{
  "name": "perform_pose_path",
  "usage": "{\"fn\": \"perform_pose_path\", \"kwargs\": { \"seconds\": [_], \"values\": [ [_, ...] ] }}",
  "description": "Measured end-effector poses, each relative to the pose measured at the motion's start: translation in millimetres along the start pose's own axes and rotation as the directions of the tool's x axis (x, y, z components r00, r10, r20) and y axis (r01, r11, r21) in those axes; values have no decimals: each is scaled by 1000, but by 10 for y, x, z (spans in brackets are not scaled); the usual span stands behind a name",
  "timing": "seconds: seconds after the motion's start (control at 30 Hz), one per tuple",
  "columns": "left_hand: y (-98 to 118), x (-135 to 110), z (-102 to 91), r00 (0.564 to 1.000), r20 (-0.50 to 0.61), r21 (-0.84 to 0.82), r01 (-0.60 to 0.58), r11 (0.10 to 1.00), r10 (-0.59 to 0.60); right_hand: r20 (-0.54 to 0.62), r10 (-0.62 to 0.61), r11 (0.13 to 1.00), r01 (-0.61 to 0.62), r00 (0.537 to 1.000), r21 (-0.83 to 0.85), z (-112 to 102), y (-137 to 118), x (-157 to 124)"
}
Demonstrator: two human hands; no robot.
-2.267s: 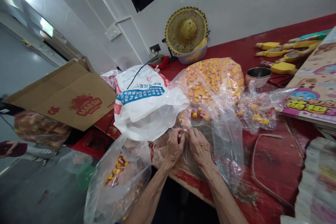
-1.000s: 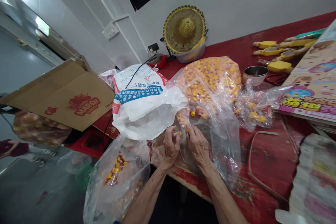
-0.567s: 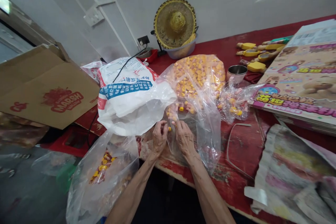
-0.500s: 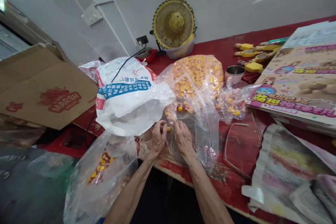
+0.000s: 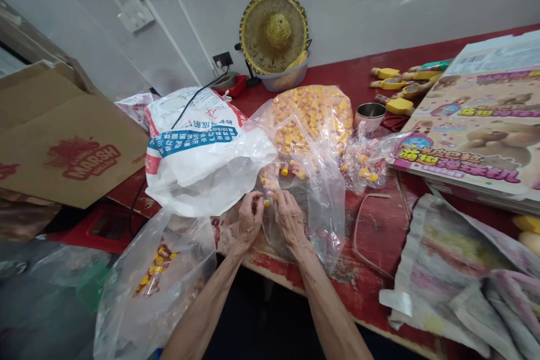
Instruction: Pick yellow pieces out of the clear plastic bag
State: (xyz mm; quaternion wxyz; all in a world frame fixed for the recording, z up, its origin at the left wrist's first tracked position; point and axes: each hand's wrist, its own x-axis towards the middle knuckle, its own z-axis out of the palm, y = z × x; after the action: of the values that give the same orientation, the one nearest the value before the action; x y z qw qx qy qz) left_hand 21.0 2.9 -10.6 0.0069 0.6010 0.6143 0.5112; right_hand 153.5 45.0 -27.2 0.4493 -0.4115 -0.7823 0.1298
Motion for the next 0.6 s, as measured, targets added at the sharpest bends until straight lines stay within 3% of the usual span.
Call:
{"fn": "perform_pose_path", "kwargs": {
  "seconds": [0.17, 0.4, 0.6],
  "values": [
    [-14, -10, 9, 998, 59, 1, -8, 1000, 7, 89, -12, 998, 17, 996, -65, 4, 5, -3],
    [-21, -9, -11, 998, -26, 7, 51, 999, -50, 47, -4, 999, 6, 999, -43, 3, -5, -9],
    [-30, -4, -7, 999, 25, 30, 42, 999, -43, 68, 21, 998, -17, 997, -55, 16, -10, -16]
  ]
}}
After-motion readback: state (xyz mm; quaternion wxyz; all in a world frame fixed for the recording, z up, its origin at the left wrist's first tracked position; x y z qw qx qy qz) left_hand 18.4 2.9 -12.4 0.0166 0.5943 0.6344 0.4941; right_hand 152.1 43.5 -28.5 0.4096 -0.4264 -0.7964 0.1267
